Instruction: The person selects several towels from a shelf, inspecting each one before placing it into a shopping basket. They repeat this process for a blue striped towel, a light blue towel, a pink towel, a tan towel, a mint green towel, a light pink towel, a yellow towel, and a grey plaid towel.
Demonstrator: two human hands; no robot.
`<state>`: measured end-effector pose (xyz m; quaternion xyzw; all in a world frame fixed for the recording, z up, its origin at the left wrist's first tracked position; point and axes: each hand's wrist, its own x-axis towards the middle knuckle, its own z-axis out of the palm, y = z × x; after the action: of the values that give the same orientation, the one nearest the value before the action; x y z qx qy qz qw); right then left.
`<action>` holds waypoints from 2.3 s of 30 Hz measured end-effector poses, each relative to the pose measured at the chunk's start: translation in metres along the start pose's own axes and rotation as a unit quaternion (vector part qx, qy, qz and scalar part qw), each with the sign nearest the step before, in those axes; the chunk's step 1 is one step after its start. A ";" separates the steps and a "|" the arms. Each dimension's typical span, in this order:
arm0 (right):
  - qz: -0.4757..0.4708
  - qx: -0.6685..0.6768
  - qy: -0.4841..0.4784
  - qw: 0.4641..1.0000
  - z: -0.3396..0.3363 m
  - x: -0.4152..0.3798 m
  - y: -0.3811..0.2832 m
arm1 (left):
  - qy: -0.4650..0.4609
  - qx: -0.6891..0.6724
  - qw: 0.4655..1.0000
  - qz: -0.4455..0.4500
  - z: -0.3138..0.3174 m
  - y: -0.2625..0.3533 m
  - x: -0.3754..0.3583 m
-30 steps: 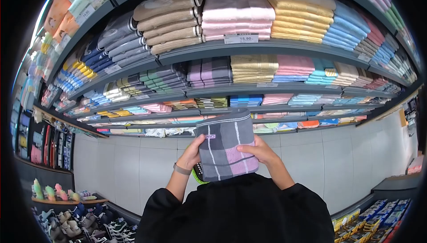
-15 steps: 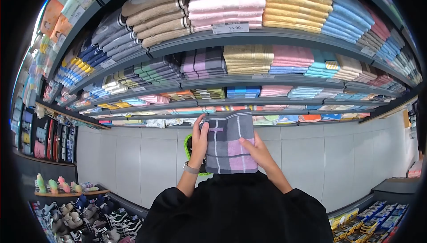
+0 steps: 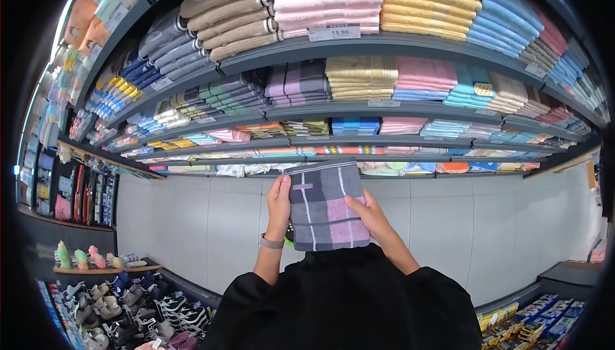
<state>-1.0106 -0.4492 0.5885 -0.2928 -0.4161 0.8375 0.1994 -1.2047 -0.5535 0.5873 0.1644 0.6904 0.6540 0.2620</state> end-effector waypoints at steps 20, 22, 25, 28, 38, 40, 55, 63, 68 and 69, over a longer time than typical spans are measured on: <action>0.060 0.155 0.195 0.967 0.017 -0.063 0.061 | -0.163 0.364 0.772 0.495 0.031 0.056 0.169; 0.056 0.171 0.197 0.964 0.010 -0.064 0.066 | -0.148 0.394 0.732 0.535 0.057 0.062 0.198; 0.050 0.158 0.220 0.961 -0.004 -0.061 0.060 | -0.120 0.463 0.676 0.560 0.087 0.065 0.221; 0.045 0.160 0.218 0.962 -0.021 -0.055 0.049 | -0.110 0.549 0.644 0.521 0.107 0.057 0.239; 0.080 0.149 0.188 0.967 -0.086 -0.015 0.016 | -0.084 0.477 0.746 0.457 0.100 0.047 0.274; 0.086 0.150 0.179 0.969 -0.092 -0.007 0.013 | -0.090 0.460 0.777 0.420 0.103 0.052 0.269; 0.102 0.344 0.114 0.926 -0.105 0.017 -0.016 | -0.105 0.549 0.635 0.534 0.119 0.053 0.225; 0.032 0.356 0.122 0.926 -0.069 0.030 -0.027 | -0.421 -0.151 0.867 -0.220 0.064 0.020 0.069; 0.048 0.261 0.101 0.959 -0.047 0.046 -0.011 | -0.355 -0.252 0.854 -0.287 0.037 0.045 0.035; 0.042 0.246 0.084 0.965 -0.041 0.049 -0.010 | -0.382 -0.197 0.871 -0.236 0.033 0.050 0.039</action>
<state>-1.0194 -0.3916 0.5607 -0.3215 -0.1666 0.8939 0.2643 -1.2227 -0.4998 0.6304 0.1782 0.4115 0.5813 0.6789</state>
